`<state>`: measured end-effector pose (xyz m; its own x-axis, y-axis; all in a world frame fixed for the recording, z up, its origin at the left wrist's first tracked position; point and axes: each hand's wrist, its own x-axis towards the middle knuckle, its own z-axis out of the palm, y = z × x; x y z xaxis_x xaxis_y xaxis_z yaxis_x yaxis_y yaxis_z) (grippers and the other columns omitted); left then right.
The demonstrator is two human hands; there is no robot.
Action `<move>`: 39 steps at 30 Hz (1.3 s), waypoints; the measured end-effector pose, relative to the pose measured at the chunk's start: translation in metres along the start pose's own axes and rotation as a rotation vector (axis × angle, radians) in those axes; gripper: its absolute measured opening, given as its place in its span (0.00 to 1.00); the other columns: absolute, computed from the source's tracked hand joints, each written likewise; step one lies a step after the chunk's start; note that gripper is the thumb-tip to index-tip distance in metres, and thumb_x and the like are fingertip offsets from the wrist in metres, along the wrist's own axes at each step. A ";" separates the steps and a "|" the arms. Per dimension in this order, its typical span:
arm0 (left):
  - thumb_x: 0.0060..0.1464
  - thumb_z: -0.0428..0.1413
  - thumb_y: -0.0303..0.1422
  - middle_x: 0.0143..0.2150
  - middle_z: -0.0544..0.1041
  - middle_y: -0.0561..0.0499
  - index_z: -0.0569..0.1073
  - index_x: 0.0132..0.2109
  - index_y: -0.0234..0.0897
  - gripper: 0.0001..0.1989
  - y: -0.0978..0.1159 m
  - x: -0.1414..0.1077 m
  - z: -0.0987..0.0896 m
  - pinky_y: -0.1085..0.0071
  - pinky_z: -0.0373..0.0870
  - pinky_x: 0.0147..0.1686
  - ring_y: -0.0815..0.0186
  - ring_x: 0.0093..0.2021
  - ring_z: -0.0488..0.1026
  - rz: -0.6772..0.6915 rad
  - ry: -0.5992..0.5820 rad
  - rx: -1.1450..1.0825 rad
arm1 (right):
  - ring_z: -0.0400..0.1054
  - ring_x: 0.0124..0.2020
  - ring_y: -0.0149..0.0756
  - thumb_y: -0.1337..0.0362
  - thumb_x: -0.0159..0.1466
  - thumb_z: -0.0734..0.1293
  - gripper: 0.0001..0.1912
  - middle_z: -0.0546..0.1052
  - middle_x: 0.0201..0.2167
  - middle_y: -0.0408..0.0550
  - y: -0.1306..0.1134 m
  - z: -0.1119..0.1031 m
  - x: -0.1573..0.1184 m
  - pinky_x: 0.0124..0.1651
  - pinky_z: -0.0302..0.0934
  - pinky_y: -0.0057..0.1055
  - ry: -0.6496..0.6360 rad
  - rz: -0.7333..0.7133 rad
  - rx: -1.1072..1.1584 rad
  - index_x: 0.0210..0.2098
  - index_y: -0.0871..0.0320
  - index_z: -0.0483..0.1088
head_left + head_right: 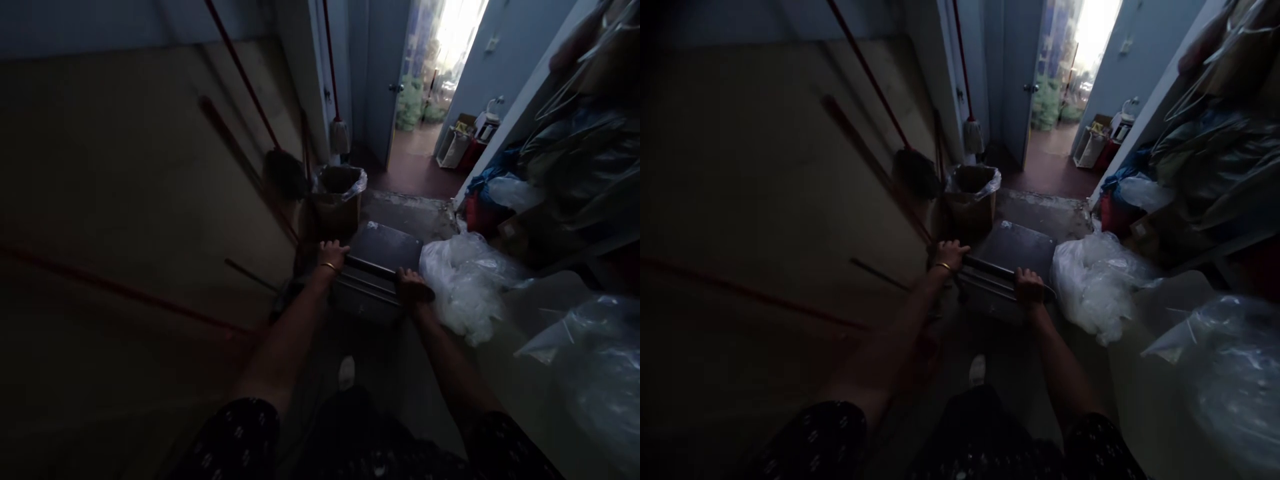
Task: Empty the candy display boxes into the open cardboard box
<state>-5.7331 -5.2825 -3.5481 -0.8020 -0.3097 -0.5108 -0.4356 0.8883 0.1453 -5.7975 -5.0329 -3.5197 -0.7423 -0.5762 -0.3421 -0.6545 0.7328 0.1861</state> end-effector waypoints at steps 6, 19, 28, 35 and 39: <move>0.66 0.44 0.28 0.54 0.75 0.41 0.76 0.56 0.48 0.20 0.023 0.126 -0.025 0.57 0.61 0.51 0.51 0.55 0.71 0.126 -0.004 -0.009 | 0.68 0.39 0.39 0.69 0.74 0.58 0.12 0.76 0.39 0.54 0.051 0.013 0.122 0.38 0.49 0.34 0.057 0.139 -0.060 0.46 0.58 0.73; 0.66 0.43 0.25 0.54 0.75 0.38 0.73 0.59 0.40 0.21 0.061 0.425 -0.072 0.58 0.61 0.53 0.52 0.55 0.72 0.096 0.032 0.043 | 0.62 0.36 0.38 0.68 0.73 0.59 0.10 0.74 0.35 0.51 0.156 0.067 0.408 0.38 0.43 0.36 0.208 0.094 -0.039 0.42 0.57 0.73; 0.67 0.41 0.25 0.52 0.75 0.39 0.72 0.59 0.42 0.22 0.129 0.613 -0.101 0.56 0.61 0.51 0.51 0.52 0.73 0.121 0.079 -0.007 | 0.62 0.40 0.42 0.70 0.74 0.56 0.14 0.74 0.37 0.55 0.274 0.091 0.593 0.41 0.43 0.37 0.162 0.143 -0.042 0.42 0.60 0.73; 0.68 0.41 0.26 0.54 0.74 0.40 0.74 0.55 0.45 0.20 0.180 0.758 -0.122 0.55 0.62 0.51 0.52 0.53 0.72 0.214 0.147 -0.103 | 0.63 0.42 0.41 0.70 0.71 0.60 0.11 0.75 0.41 0.55 0.360 0.091 0.732 0.41 0.45 0.36 0.098 0.216 -0.041 0.45 0.60 0.74; 0.69 0.42 0.28 0.51 0.76 0.39 0.74 0.54 0.42 0.18 0.190 0.838 -0.138 0.57 0.64 0.49 0.54 0.50 0.75 0.273 0.104 -0.122 | 0.64 0.42 0.40 0.71 0.69 0.62 0.11 0.76 0.40 0.53 0.385 0.087 0.806 0.40 0.45 0.34 0.058 0.243 -0.009 0.44 0.59 0.76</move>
<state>-6.5443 -5.4201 -3.8314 -0.9309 -0.1039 -0.3501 -0.2389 0.8983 0.3687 -6.6353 -5.1833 -3.8034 -0.8851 -0.4030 -0.2330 -0.4565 0.8495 0.2647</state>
